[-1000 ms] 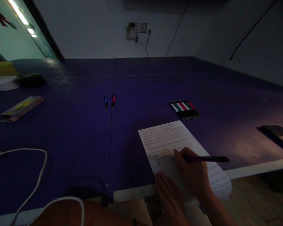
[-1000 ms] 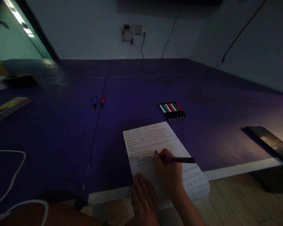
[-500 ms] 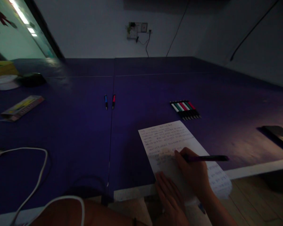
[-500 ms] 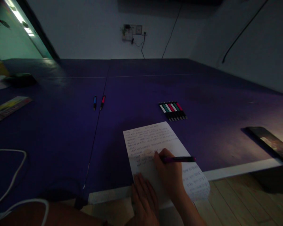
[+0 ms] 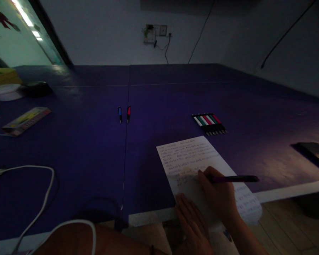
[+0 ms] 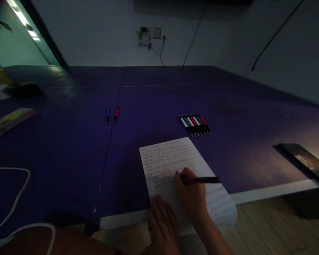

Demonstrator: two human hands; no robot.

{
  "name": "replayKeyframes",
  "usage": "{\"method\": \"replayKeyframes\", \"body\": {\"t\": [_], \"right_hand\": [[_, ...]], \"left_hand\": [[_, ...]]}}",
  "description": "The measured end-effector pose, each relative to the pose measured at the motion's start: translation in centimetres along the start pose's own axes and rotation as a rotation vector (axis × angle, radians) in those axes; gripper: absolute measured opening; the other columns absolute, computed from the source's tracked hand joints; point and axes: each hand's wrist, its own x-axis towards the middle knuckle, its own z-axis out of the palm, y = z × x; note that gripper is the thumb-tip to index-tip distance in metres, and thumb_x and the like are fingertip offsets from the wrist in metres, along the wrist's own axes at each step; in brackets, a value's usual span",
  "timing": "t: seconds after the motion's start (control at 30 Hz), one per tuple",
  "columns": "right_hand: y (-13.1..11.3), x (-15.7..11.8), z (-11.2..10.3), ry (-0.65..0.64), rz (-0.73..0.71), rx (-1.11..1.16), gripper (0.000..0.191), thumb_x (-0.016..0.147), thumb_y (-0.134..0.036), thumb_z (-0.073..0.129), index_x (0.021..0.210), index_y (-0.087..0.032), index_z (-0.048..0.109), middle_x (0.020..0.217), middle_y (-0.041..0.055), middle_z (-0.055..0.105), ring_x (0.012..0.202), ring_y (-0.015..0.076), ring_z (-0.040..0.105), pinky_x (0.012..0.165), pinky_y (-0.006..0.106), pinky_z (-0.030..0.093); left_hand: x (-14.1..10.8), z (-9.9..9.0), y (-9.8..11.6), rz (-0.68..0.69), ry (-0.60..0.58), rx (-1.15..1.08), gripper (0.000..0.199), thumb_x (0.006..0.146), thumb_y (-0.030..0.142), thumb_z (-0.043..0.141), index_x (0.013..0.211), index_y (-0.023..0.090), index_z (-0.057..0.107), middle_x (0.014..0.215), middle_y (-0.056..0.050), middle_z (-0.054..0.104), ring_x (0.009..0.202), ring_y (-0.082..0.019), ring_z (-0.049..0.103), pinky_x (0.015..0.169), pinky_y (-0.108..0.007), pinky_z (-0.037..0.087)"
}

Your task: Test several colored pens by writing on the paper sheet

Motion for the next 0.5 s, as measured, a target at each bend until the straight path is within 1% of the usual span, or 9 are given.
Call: {"method": "replayKeyframes", "body": {"t": [0.07,0.1,0.2,0.4,0.5], "right_hand": [[0.1,0.0,0.0,0.005,0.010,0.001,0.029,0.066,-0.037,0.045,0.045,-0.020,0.037,0.037,-0.0036,0.039,0.037,0.0095,0.037,0.037,0.022,0.029],[0.1,0.0,0.1,0.009,0.015,0.005,0.028,0.066,-0.037,0.045,0.045,-0.020,0.037,0.037,-0.0037,0.038,0.037,0.0095,0.037,0.037,0.022,0.029],[0.2,0.0,0.1,-0.001,0.022,0.012,0.028,0.066,-0.037,0.044,0.045,-0.020,0.037,0.037,-0.0039,0.038,0.037,0.0094,0.036,0.037,0.022,0.029],[0.1,-0.1,0.1,0.007,0.004,0.014,0.026,0.064,-0.036,0.044,0.044,-0.020,0.036,0.038,-0.0043,0.036,0.038,0.0090,0.035,0.038,0.021,0.028],[0.0,0.2,0.1,-0.010,-0.020,-0.001,0.026,0.063,-0.034,0.044,0.044,-0.020,0.036,0.037,-0.0045,0.035,0.039,0.0087,0.034,0.038,0.021,0.027]], "left_hand": [[-0.1,0.2,0.5,-0.037,-0.004,-0.039,0.041,0.065,0.024,0.034,0.087,0.002,0.062,0.091,-0.018,0.063,0.089,-0.030,0.058,0.084,-0.051,0.039],[-0.2,0.3,0.9,-0.077,-0.013,-0.062,0.041,0.066,0.024,0.035,0.088,0.002,0.061,0.092,-0.018,0.063,0.090,-0.031,0.057,0.083,-0.052,0.039],[-0.5,0.6,1.7,-0.150,-0.026,-0.111,0.040,0.069,0.024,0.035,0.089,0.001,0.061,0.097,-0.019,0.061,0.096,-0.032,0.054,0.082,-0.052,0.040],[-0.7,0.8,1.9,-0.138,-0.023,-0.125,0.041,0.070,0.023,0.033,0.092,0.000,0.059,0.100,-0.021,0.059,0.102,-0.034,0.049,0.087,-0.053,0.035],[-0.8,1.0,2.2,-0.183,-0.007,-0.151,0.040,0.068,0.017,0.034,0.092,-0.002,0.059,0.102,-0.022,0.058,0.106,-0.036,0.044,0.090,-0.054,0.031]]}}
